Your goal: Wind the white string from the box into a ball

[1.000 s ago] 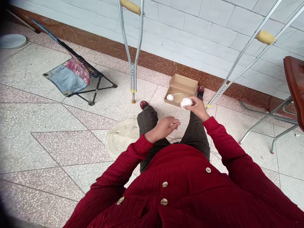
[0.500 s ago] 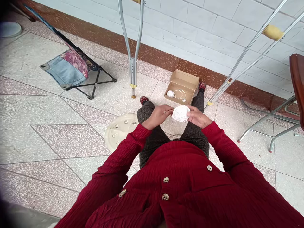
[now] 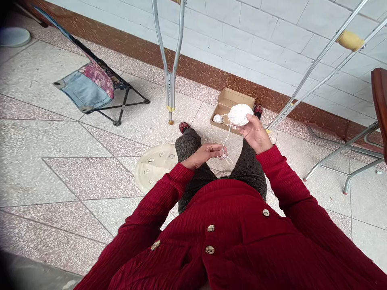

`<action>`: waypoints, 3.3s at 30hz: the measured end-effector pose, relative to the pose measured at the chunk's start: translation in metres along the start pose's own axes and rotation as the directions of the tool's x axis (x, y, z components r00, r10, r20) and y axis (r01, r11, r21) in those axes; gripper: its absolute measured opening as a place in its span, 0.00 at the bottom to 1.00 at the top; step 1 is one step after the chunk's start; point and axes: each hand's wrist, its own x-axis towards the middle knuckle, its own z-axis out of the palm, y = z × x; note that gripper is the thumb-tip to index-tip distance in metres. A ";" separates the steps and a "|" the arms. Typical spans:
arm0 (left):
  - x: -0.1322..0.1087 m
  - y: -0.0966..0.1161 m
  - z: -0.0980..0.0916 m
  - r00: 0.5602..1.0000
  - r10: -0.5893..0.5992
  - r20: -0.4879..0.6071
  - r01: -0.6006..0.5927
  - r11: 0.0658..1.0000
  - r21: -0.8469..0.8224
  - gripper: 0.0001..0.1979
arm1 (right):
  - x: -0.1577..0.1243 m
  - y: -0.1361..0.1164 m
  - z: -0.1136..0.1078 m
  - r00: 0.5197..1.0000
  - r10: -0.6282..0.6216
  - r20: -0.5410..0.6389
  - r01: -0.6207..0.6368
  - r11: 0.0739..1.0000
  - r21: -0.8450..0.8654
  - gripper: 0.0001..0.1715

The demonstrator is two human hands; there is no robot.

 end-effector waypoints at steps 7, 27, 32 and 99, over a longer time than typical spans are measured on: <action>-0.005 -0.024 -0.022 0.979 -0.007 -0.204 -0.020 0.991 -0.129 0.27 | 0.000 -0.035 -0.014 0.995 -0.095 -0.020 0.096 0.994 0.045 0.36; -0.031 -0.014 -0.035 0.957 0.125 -0.260 -0.072 0.976 0.204 0.20 | 0.007 -0.084 -0.073 0.910 -0.254 -0.329 0.323 0.930 0.176 0.23; -0.025 -0.006 -0.083 0.798 0.224 -0.559 -0.046 0.949 0.313 0.16 | -0.002 -0.106 -0.098 0.834 -0.367 -0.411 0.475 0.857 0.199 0.18; 0.006 0.034 -0.002 0.982 0.146 0.118 -0.186 0.830 0.525 0.18 | -0.004 0.002 -0.007 0.995 0.080 0.062 -0.064 0.970 -0.234 0.28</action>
